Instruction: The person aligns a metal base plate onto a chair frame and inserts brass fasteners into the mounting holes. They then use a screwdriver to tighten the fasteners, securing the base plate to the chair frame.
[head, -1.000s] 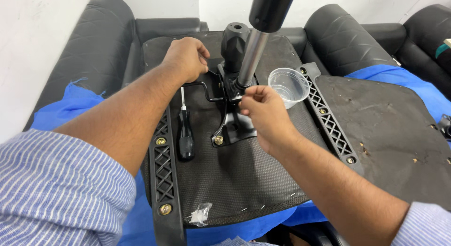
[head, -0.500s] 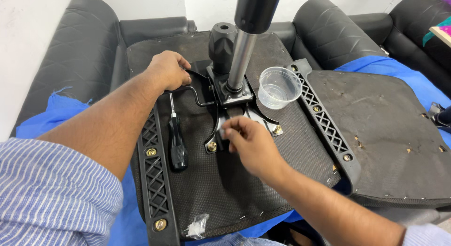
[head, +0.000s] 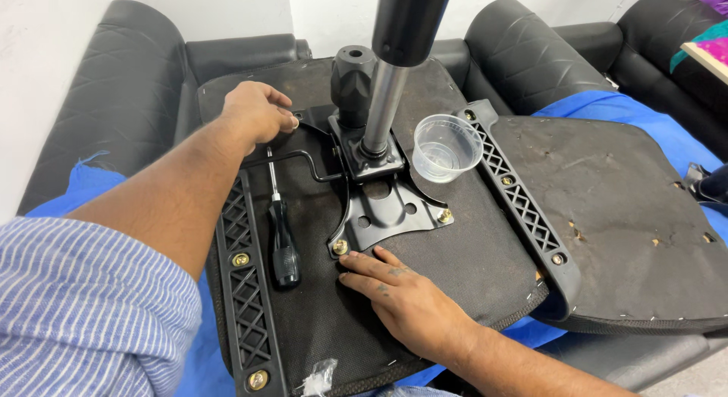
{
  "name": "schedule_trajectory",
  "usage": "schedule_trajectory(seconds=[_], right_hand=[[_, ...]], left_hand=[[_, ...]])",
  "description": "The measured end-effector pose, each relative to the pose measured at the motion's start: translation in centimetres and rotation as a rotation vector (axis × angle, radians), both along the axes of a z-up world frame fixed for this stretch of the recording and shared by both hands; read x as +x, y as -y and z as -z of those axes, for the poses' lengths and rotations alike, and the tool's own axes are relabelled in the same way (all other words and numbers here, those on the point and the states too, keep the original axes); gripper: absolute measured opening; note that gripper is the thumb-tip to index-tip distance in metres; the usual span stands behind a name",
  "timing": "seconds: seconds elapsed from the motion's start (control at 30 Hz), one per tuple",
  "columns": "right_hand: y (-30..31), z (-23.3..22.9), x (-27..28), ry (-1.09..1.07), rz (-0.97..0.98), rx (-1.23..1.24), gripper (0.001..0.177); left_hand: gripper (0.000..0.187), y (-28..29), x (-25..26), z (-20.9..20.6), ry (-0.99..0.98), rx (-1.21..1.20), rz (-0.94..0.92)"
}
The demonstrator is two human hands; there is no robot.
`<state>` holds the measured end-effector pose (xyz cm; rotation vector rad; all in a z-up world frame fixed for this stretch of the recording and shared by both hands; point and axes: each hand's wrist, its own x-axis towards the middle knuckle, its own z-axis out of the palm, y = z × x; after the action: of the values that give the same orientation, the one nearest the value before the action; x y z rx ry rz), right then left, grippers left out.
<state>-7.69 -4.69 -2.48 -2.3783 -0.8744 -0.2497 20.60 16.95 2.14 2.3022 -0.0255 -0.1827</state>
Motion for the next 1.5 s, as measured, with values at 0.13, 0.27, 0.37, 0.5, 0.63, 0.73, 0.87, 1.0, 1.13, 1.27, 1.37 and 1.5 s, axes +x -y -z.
schedule_trajectory(seconds=[0.13, 0.27, 0.37, 0.5, 0.63, 0.73, 0.87, 1.0, 1.13, 1.27, 1.37, 1.5], right_hand=[[0.0, -0.1, 0.0, -0.047, 0.023, 0.029, 0.044], [0.1, -0.1, -0.2, -0.12, 0.057, 0.038, 0.042], [0.1, -0.3, -0.1, -0.165, 0.07, 0.036, 0.04], [0.2, -0.3, -0.1, -0.152, 0.062, 0.055, 0.037], [0.3, -0.3, 0.1, -0.095, 0.03, 0.074, 0.037], [0.3, -0.3, 0.1, -0.09, 0.023, 0.111, 0.035], [0.3, -0.2, 0.1, -0.104, 0.016, 0.123, 0.035], [0.3, -0.1, 0.1, -0.091, 0.013, 0.129, 0.035], [0.4, -0.1, 0.1, -0.106, 0.019, 0.129, 0.036], [0.4, -0.2, 0.2, -0.121, 0.021, 0.137, 0.036], [0.4, -0.2, 0.2, -0.141, 0.023, 0.147, 0.035], [0.4, -0.3, 0.2, -0.12, 0.024, 0.138, 0.035]], left_hand=[[0.03, 0.5, 1.4, 0.5, -0.105, -0.371, -0.104], [0.028, 0.9, 2.1, 1.1, -0.13, -0.475, -0.214], [0.025, 1.3, 2.0, 1.1, -0.114, -0.38, -0.228], [0.019, 1.6, 1.7, 0.6, -0.11, -0.3, -0.26], [0.016, 1.2, 1.1, 0.6, 0.02, -0.103, -0.245], [0.018, 1.0, 1.0, 0.5, 0.025, -0.107, -0.229], [0.014, 1.5, 1.0, 0.6, 0.02, 0.001, -0.221], [0.01, 2.4, 1.2, 1.1, 0.086, 0.069, -0.169], [0.006, 2.5, 1.7, 1.8, 0.122, -0.01, -0.184], [0.009, 2.1, 2.3, 2.2, 0.128, -0.063, -0.201], [0.011, 2.0, 2.6, 2.3, 0.09, -0.018, -0.169], [0.011, 1.5, 2.1, 2.4, 0.147, 0.049, -0.083]])
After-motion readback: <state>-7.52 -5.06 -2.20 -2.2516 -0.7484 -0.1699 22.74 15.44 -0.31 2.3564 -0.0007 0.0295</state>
